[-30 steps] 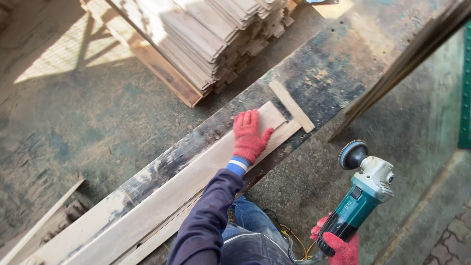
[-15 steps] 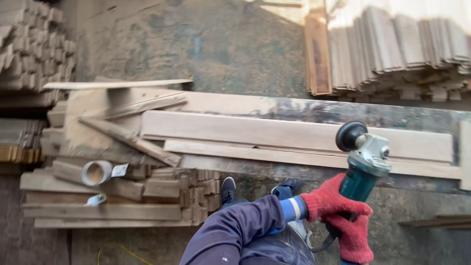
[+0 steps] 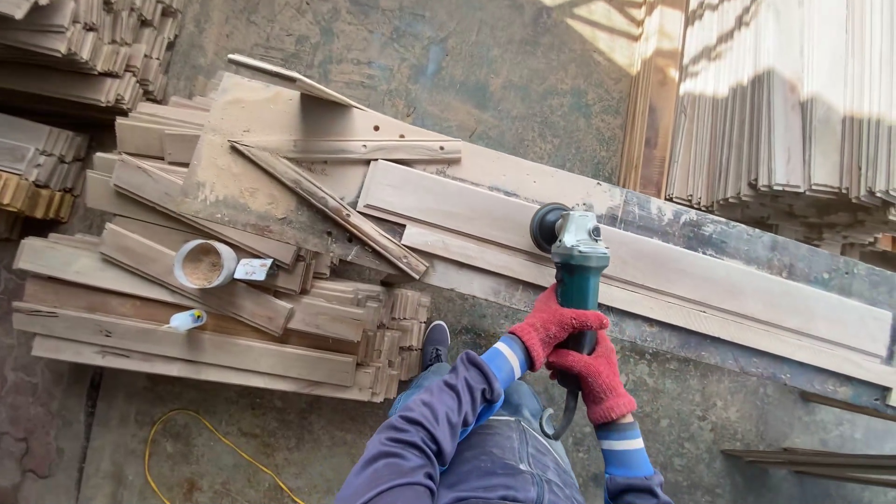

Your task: Sanding the edges and surface of wooden planks using a handheld angle grinder with a sanding disc.

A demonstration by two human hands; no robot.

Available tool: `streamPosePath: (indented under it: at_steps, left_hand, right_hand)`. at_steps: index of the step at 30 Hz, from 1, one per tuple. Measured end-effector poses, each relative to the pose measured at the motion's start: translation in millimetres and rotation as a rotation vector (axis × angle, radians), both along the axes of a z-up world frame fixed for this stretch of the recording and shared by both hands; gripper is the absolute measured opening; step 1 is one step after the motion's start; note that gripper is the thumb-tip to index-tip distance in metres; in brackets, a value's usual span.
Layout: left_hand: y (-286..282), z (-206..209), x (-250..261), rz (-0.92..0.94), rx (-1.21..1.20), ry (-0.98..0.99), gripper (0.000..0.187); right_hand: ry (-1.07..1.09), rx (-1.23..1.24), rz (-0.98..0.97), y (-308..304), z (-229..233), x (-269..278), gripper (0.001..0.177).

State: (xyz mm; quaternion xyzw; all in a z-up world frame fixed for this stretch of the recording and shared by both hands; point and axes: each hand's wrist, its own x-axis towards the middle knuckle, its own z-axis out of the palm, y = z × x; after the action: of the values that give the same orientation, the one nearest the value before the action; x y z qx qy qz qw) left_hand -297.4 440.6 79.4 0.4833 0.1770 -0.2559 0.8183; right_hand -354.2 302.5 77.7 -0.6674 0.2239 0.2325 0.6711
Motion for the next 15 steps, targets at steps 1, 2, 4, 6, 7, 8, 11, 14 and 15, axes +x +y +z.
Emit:
streamPosePath:
  at_steps: [1,2,4,6,7,8,11,14,15]
  left_hand:
    - [1,-1,2,-0.001,-0.008,0.003,0.051]
    - [1,-2,4,-0.052,-0.006,0.014,0.056]
    - [-1,-5,10,-0.103,-0.014,0.027,0.062]
    - [-2,-7,17,-0.165,-0.003,0.057,0.071]
    - [-2,-7,18,-0.162,-0.012,0.060,0.071]
    - [-1,-7,20,-0.177,-0.017,0.066,0.072]
    - [0,-15,24,-0.173,-0.056,0.081,0.073]
    - [1,-25,26,-0.124,-0.122,0.086,0.069]
    - [2,-28,26,-0.094,-0.155,0.083,0.065]
  right_hand:
    - [0.003,-0.008,-0.001,4,5,0,0.042]
    - [0.012,-0.020,-0.010,6,10,2,0.041]
    - [0.025,-0.042,-0.020,8,14,4,0.040]
    - [0.028,-0.026,-0.042,8,13,7,0.042]
    - [0.032,-0.035,-0.039,7,12,8,0.042]
    - [0.035,-0.049,-0.048,8,11,9,0.045]
    - [0.059,-0.101,-0.061,15,15,14,0.049]
    - [0.082,-0.149,-0.056,22,22,21,0.051]
    - [0.088,-0.158,-0.048,25,24,23,0.053]
